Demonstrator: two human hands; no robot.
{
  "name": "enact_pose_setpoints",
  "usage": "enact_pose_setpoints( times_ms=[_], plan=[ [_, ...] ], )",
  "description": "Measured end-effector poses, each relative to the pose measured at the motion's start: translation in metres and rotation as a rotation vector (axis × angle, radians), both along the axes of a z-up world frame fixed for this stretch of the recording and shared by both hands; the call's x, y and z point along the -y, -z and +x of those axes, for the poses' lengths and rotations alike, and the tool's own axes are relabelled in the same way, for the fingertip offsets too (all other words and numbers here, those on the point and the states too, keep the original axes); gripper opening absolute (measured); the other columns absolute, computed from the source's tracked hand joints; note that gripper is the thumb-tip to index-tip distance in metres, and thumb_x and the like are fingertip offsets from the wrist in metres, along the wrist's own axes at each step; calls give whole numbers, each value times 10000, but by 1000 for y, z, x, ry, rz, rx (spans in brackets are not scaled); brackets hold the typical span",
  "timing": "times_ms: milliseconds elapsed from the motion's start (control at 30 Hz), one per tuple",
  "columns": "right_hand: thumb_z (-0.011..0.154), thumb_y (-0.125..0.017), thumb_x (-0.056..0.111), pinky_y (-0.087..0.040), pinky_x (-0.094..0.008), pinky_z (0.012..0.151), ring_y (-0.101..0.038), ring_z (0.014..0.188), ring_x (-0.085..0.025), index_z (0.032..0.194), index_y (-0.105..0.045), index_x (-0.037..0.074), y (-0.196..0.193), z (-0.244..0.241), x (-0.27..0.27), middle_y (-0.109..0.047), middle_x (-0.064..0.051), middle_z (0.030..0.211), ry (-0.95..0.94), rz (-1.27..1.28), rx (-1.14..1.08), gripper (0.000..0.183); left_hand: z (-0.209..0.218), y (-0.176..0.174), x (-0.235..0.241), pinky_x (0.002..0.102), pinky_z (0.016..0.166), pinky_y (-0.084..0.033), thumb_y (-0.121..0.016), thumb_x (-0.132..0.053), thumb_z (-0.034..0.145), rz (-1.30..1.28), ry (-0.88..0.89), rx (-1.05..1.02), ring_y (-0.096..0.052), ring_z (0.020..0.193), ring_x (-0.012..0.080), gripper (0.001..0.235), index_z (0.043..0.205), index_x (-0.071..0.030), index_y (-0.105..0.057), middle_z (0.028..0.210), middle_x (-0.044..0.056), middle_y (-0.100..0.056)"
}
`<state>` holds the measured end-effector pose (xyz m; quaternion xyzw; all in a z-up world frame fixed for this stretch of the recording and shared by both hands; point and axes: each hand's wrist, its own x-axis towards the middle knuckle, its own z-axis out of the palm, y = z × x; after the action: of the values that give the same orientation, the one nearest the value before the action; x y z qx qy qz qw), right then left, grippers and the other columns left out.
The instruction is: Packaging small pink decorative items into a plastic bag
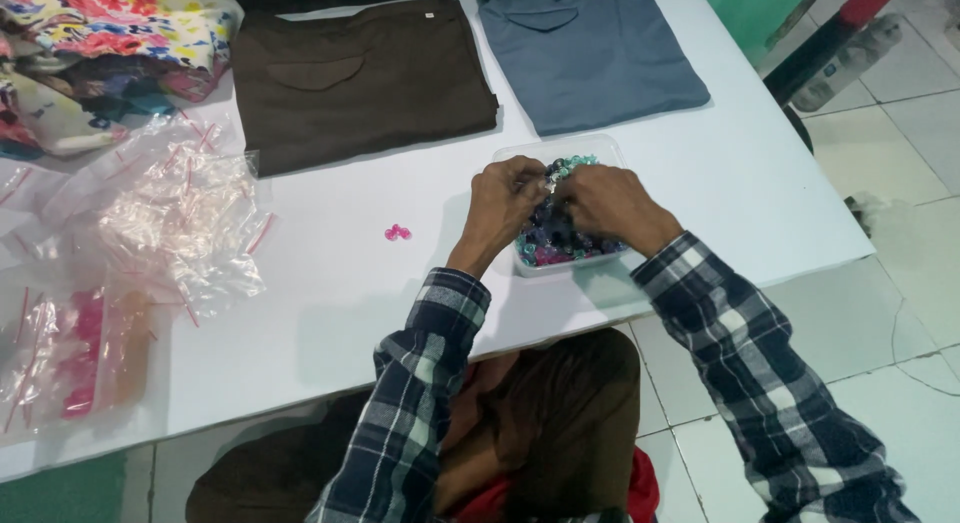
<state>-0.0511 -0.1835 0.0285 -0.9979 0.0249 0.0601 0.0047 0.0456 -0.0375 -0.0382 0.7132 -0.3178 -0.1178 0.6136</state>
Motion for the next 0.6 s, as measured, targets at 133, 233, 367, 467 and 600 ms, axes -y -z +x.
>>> enact_pose_setpoints(
  times_ms=[133,233,367,467,600],
  plan=[
    [928,-646,168,-559,-583,836,-693,990,-496,1076,-791,98,-29,-9,2,-750,-237,981,111,298,95,219,-1,-10,-2,327,684,-636,-671,-72,909,-11,11,-46,-779,789,256,164,1027,-120,-774,847,129,-779],
    [946,-636,184,-528,-598,897,-674,1043,-512,1086,-776,108,-38,-18,-1,-756,-248,1010,168,492,108,212,-6,-14,-1,320,719,-646,-682,-87,897,-34,37,-134,-776,809,238,156,1028,-95,-767,870,161,-776],
    [924,-633,158,-528,-604,908,-676,1056,-511,1096,-768,80,-43,-21,-3,-752,-262,1040,172,597,92,232,-8,-21,-4,300,704,-663,-700,-87,880,-111,30,-246,-770,799,229,163,1029,-61,-760,871,193,-768],
    [888,-638,189,-563,-570,883,-693,1031,-462,1053,-789,129,-28,-14,2,-766,-201,1028,115,335,-2,231,-12,-27,-4,289,705,-672,-708,-71,878,-159,15,-304,-760,804,226,164,1030,-22,-744,882,213,-759],
    [789,-697,231,-617,-480,788,-738,906,-320,909,-755,121,25,1,1,-752,-90,866,-17,-132,9,173,-14,-27,-3,284,711,-682,-696,-40,886,-189,-12,-357,-756,809,229,155,1026,20,-728,897,239,-753]
  ],
)
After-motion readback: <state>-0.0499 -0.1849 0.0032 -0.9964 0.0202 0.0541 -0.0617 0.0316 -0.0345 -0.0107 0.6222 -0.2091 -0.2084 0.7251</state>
